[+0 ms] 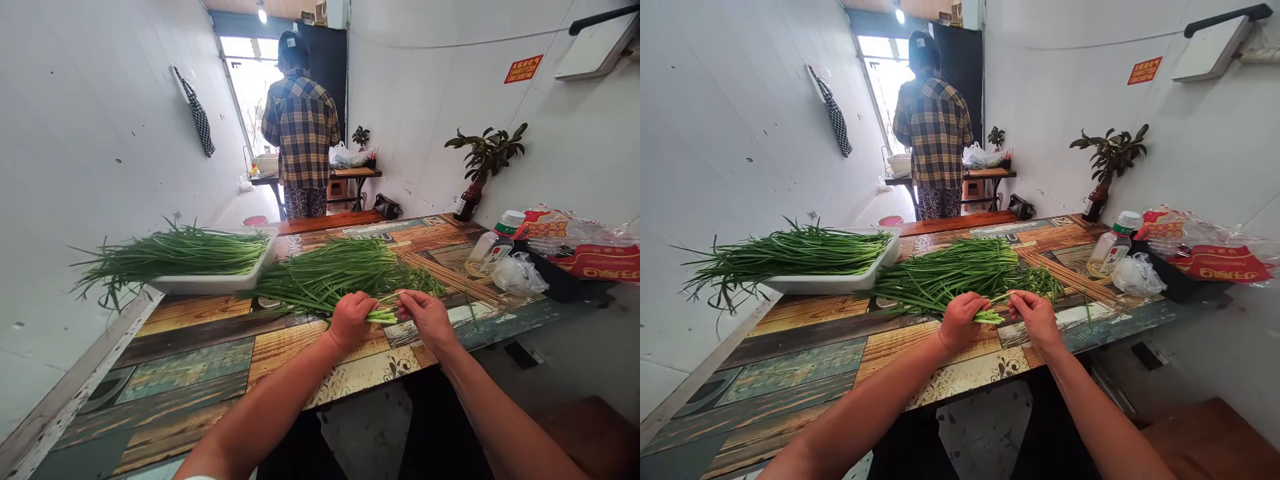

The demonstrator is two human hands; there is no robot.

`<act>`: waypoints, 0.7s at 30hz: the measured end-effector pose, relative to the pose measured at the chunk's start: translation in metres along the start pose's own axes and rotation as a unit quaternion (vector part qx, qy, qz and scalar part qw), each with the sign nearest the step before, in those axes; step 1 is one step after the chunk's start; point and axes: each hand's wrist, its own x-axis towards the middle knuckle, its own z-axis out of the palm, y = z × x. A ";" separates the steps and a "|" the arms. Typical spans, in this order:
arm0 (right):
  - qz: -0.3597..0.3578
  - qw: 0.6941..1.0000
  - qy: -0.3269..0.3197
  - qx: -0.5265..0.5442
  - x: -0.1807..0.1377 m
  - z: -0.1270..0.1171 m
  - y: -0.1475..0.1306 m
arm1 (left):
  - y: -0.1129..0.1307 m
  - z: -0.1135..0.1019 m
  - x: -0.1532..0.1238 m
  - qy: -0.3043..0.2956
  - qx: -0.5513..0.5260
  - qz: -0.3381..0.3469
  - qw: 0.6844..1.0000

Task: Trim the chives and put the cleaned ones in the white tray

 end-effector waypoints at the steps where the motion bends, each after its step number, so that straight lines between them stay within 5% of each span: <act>1: -0.005 1.000 0.001 -0.005 0.000 -0.001 0.001 | 0.000 0.000 0.000 -0.001 -0.001 0.000 1.000; 10: -0.153 0.963 -0.037 -0.219 0.007 -0.022 0.004 | 0.003 -0.004 0.002 -0.032 -0.011 -0.006 0.999; 16: -0.182 0.919 0.034 -0.348 0.019 -0.036 -0.005 | 0.003 -0.006 0.002 -0.022 -0.015 -0.009 1.000; 21: -0.266 0.827 -0.027 -0.494 0.011 -0.019 -0.005 | -0.005 -0.017 0.012 0.079 -0.076 -0.078 0.991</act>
